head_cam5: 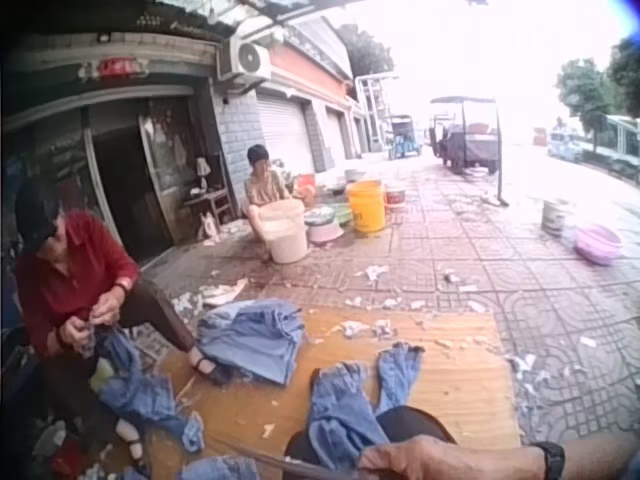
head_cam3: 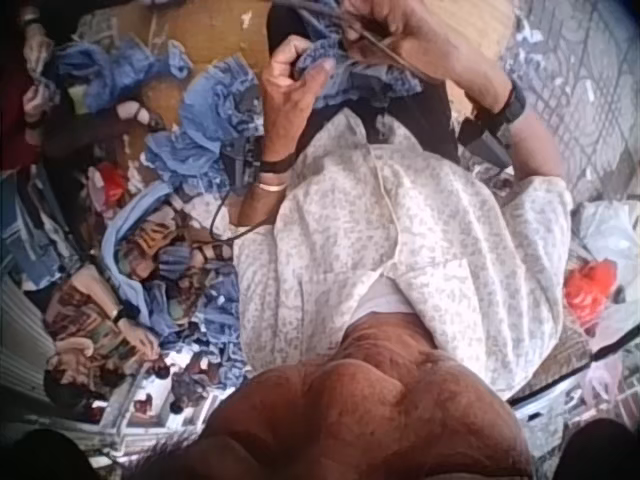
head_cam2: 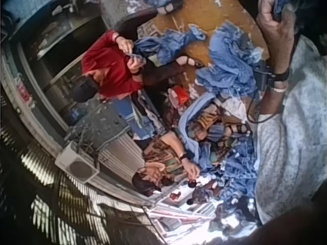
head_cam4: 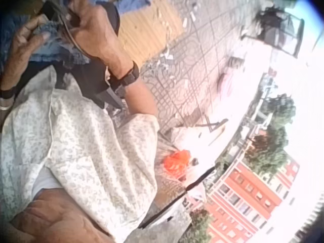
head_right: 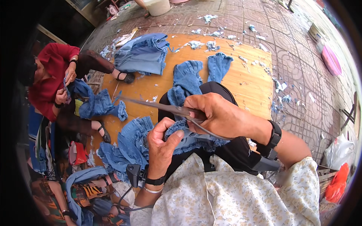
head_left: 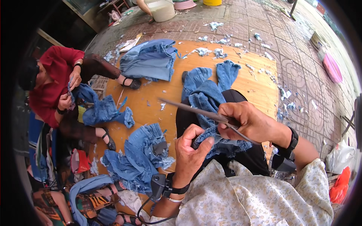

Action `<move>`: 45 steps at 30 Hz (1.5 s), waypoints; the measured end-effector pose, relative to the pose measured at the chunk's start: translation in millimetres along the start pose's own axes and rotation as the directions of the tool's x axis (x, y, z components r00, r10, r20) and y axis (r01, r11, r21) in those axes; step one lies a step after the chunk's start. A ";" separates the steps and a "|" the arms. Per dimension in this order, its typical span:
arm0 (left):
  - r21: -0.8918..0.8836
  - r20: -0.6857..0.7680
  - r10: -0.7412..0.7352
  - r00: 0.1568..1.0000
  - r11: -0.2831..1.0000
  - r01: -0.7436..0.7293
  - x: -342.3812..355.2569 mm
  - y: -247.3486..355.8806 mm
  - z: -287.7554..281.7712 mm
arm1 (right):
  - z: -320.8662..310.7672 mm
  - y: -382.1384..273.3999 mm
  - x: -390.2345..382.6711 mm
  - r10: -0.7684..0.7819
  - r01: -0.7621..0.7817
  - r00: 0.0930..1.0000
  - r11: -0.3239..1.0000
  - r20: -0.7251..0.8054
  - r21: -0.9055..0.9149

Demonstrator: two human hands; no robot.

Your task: The person uses large shears to cut along the hem of denim jeans to remove frayed edges and then shakes the garment out.

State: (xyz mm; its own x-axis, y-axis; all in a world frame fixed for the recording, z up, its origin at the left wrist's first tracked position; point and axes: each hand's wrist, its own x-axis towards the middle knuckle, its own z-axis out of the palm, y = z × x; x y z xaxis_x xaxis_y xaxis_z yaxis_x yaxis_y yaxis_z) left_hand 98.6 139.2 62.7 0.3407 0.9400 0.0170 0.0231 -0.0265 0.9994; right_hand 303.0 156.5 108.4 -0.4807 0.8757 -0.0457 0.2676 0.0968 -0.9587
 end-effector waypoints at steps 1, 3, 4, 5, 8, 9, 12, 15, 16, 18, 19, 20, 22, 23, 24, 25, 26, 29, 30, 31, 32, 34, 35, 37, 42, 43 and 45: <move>0.123 -0.007 0.168 0.986 0.978 -0.166 4.6 -2.8 0.1 | -2.0 1.4 -1.0 0.040 -0.049 0.997 0.991 0.072 0.124; 0.214 -0.030 0.396 0.918 0.900 -0.381 11.3 -3.4 3.8 | 1.0 -1.0 -7.3 0.037 -0.060 0.997 0.901 0.063 0.431; 0.237 -0.043 0.452 0.891 0.871 -0.430 13.9 -2.0 9.4 | 2.2 -2.0 -11.0 0.040 -0.065 0.998 0.819 0.057 0.570; 0.262 -0.054 0.507 0.861 0.839 -0.477 15.7 1.5 16.0 | 1.6 -5.6 -14.3 0.096 -0.128 0.992 0.781 0.084 0.611; 0.209 0.027 0.524 0.851 0.830 -0.517 9.5 9.0 24.6 | -2.0 -16.5 -25.0 0.124 -0.223 0.975 0.602 0.186 0.767; 0.238 0.083 0.511 0.855 0.823 -0.515 8.8 0.6 20.5 | -0.2 -26.4 -31.1 0.181 -0.194 0.979 0.651 0.098 0.734; 0.318 0.158 0.506 0.848 0.787 -0.529 10.7 -9.4 21.2 | -9.1 -13.5 -40.6 0.096 -0.092 0.995 0.728 0.032 0.680; 0.388 0.170 0.523 0.835 0.743 -0.545 11.2 -4.6 25.9 | -19.3 -27.0 -50.2 0.184 -0.067 0.979 0.697 -0.088 0.714; 0.404 0.176 0.511 0.841 0.742 -0.535 9.8 1.4 28.0 | -21.8 -29.3 -52.6 0.177 -0.044 0.979 0.671 -0.102 0.740; 0.432 0.169 0.502 0.848 0.736 -0.522 7.3 14.9 34.1 | -20.2 -32.6 -53.9 0.167 -0.009 0.974 0.700 -0.152 0.715; 0.447 0.157 0.503 0.850 0.731 -0.515 6.4 21.5 37.3 | -17.9 -35.3 -51.4 0.167 0.000 0.972 0.708 -0.167 0.707; 0.461 0.146 0.504 0.851 0.727 -0.509 5.9 28.6 41.1 | -17.5 -37.4 -51.5 0.167 0.009 0.969 0.716 -0.184 0.698; 0.491 0.128 0.631 0.765 0.630 -0.602 4.1 51.8 48.5 | -20.2 -41.9 -52.2 0.090 0.031 0.984 0.768 -0.156 0.640; 0.510 0.119 0.690 0.714 0.575 -0.640 2.7 59.2 50.9 | -16.4 -44.0 -50.1 0.029 0.078 0.986 0.792 -0.164 0.606; 0.459 0.093 0.690 0.718 0.610 -0.645 1.3 60.2 52.8 | -12.4 -47.1 -47.8 -0.032 0.125 0.985 0.811 -0.170 0.571; 0.405 0.067 0.689 0.721 0.642 -0.651 0.6 58.8 54.5 | -11.3 -65.4 -49.7 0.035 0.057 0.986 0.854 -0.166 0.517; 0.348 0.043 0.687 0.726 0.671 -0.655 0.5 57.8 55.0 | -8.9 -66.9 -48.9 0.009 0.074 0.986 0.867 -0.164 0.492; 0.038 0.010 0.553 0.833 0.833 -0.553 -8.8 57.3 49.3 | -4.1 -68.6 -48.2 -0.057 0.115 0.986 0.914 -0.156 0.388; -0.112 0.020 0.470 0.882 0.878 -0.465 -15.4 57.4 46.4 | -3.9 -71.6 -47.9 -0.043 0.099 0.988 0.912 -0.147 0.399; -0.386 0.082 0.342 0.936 0.877 -0.286 -19.9 59.3 44.3 | -4.9 -74.3 -49.1 -0.025 0.082 0.989 0.910 -0.143 0.407; -0.391 0.073 0.320 0.945 0.880 -0.268 -20.8 62.2 43.1 | -5.3 -75.6 -50.4 -0.007 0.064 0.991 0.907 -0.137 0.415; -0.390 0.049 0.278 0.959 0.890 -0.237 -22.9 71.0 39.0 | -4.0 -68.7 -50.7 -0.032 0.113 0.985 0.859 -0.168 0.500; -0.413 0.046 0.276 0.960 0.880 -0.233 -25.6 77.0 35.0 | -4.3 -68.8 -51.5 -0.019 0.109 0.979 0.891 -0.204 0.441; -0.417 -0.012 0.321 0.947 0.859 -0.296 -33.5 84.4 25.7 | -5.3 -55.2 -54.4 -0.144 0.219 0.944 0.946 -0.297 0.237; -0.330 -0.112 0.453 0.884 0.822 -0.463 -58.9 92.5 6.0 | -6.9 -44.6 -75.7 -0.081 0.078 0.987 0.996 -0.136 -0.032; -0.353 -0.113 0.417 0.902 0.831 -0.429 -65.1 92.3 3.3 | -2.2 -37.7 -79.0 -0.070 0.073 0.996 0.996 -0.059 0.043; -0.354 -0.097 0.415 0.904 0.835 -0.421 -73.3 85.4 -3.4 | 10.7 -30.5 -86.5 -0.024 0.010 0.997 0.981 0.071 0.194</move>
State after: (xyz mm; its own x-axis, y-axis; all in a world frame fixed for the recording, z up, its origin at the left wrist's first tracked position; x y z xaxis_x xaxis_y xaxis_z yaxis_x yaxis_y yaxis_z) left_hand 72.4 69.2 146.9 0.2262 0.8724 0.4334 -0.4566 -0.2981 0.8383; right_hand 327.5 72.7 138.6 -0.5452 0.8372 -0.0424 0.0959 0.0121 -0.9953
